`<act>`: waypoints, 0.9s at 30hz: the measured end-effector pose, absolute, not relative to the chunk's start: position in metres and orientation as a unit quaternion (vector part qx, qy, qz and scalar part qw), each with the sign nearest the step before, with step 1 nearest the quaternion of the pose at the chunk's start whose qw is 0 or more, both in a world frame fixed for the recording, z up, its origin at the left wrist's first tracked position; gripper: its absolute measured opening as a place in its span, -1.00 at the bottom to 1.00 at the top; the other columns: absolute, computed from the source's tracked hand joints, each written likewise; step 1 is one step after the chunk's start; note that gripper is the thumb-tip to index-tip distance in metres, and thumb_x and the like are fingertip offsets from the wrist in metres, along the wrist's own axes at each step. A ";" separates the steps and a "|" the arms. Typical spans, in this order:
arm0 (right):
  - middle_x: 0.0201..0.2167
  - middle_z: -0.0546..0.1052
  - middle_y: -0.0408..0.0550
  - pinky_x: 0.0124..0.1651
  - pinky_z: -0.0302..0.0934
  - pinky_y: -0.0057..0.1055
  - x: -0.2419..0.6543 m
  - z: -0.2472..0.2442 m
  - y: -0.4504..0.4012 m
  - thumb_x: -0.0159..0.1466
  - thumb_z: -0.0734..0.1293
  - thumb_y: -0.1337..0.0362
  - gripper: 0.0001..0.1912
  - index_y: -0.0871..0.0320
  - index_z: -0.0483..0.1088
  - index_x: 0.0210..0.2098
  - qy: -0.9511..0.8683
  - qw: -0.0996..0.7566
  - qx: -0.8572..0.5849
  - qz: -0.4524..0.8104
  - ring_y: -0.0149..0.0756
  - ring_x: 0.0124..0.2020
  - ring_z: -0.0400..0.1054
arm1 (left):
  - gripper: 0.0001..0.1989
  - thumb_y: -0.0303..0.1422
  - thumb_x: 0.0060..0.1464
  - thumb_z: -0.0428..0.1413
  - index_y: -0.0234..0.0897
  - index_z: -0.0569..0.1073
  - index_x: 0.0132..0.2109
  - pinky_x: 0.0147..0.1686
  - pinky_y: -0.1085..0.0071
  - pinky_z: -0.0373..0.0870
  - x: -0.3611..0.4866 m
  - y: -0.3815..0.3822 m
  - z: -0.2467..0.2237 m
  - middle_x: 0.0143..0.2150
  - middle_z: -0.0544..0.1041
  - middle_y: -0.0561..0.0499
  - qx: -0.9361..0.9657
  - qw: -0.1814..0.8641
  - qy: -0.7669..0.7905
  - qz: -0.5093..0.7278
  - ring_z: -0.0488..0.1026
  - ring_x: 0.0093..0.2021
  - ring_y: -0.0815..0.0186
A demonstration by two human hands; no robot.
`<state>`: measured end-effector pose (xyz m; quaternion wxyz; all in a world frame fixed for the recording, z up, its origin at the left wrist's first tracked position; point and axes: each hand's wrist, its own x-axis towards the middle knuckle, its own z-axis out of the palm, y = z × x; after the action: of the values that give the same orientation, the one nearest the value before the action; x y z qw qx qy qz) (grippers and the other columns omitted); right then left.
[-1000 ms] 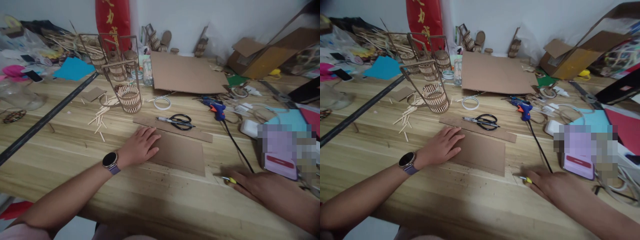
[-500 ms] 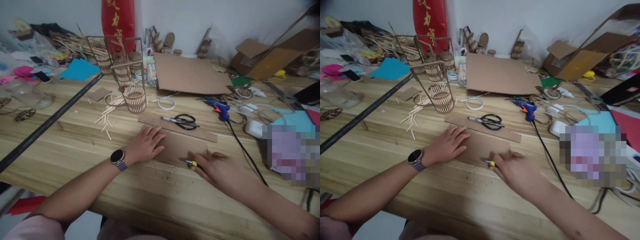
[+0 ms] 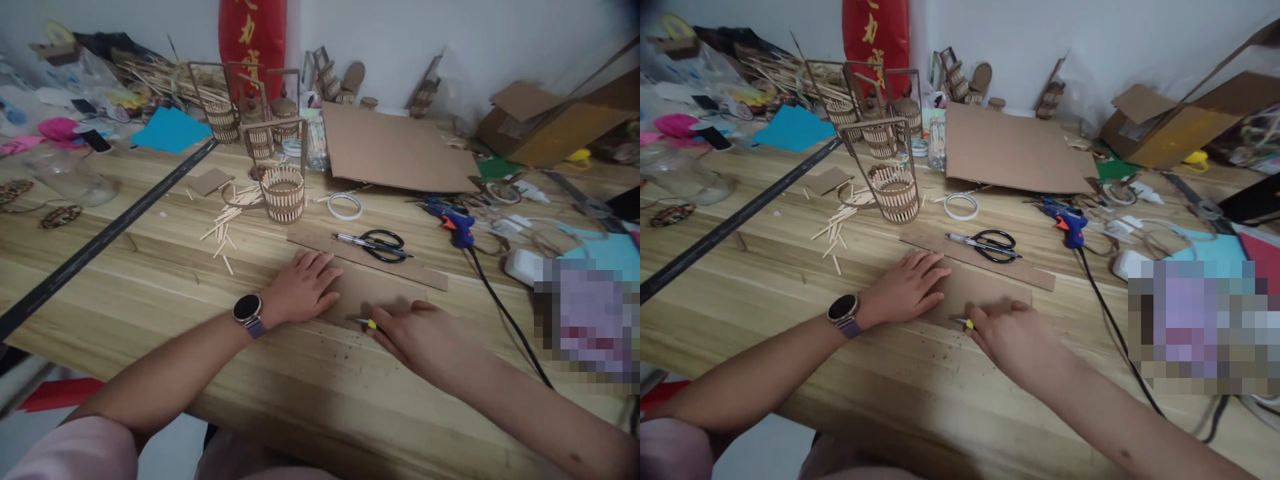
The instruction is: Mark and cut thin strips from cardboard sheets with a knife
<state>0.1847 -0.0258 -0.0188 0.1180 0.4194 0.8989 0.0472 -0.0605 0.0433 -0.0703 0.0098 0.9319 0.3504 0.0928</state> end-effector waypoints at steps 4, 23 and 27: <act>-0.42 0.65 -0.11 -0.36 0.16 -0.32 0.187 -0.022 -0.025 0.47 0.26 0.18 -0.83 0.11 0.44 -0.14 0.903 0.102 0.415 0.048 -0.23 -0.48 0.53 | -0.47 -0.06 0.44 -0.06 -0.35 0.39 0.30 0.39 -0.08 0.11 -0.060 0.043 -0.070 0.40 0.32 -0.29 0.932 0.010 0.351 0.091 0.26 0.35 -0.12; -0.43 0.67 -0.08 -0.37 0.08 -0.33 0.165 -0.004 -0.020 0.47 0.24 0.22 -0.82 0.07 0.47 -0.07 0.871 0.195 0.451 0.005 -0.19 -0.47 0.55 | -0.49 -0.08 0.44 -0.05 -0.33 0.37 0.31 0.38 -0.11 0.12 -0.060 0.042 -0.071 0.41 0.30 -0.31 0.932 0.024 0.345 0.110 0.25 0.37 -0.08; -0.41 0.68 -0.07 -0.45 0.03 -0.35 0.164 0.003 -0.019 0.46 0.26 0.26 -0.80 0.04 0.51 -0.01 0.867 0.214 0.450 0.007 -0.15 -0.45 0.58 | -0.49 -0.08 0.44 -0.05 -0.31 0.36 0.32 0.40 -0.07 0.10 -0.061 0.043 -0.071 0.42 0.30 -0.28 0.932 0.017 0.347 0.103 0.24 0.38 -0.07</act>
<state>0.1641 -0.0192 0.0025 0.2143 0.4496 0.8671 0.0069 -0.0615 0.0428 -0.0711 0.0169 0.9318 0.3474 0.1034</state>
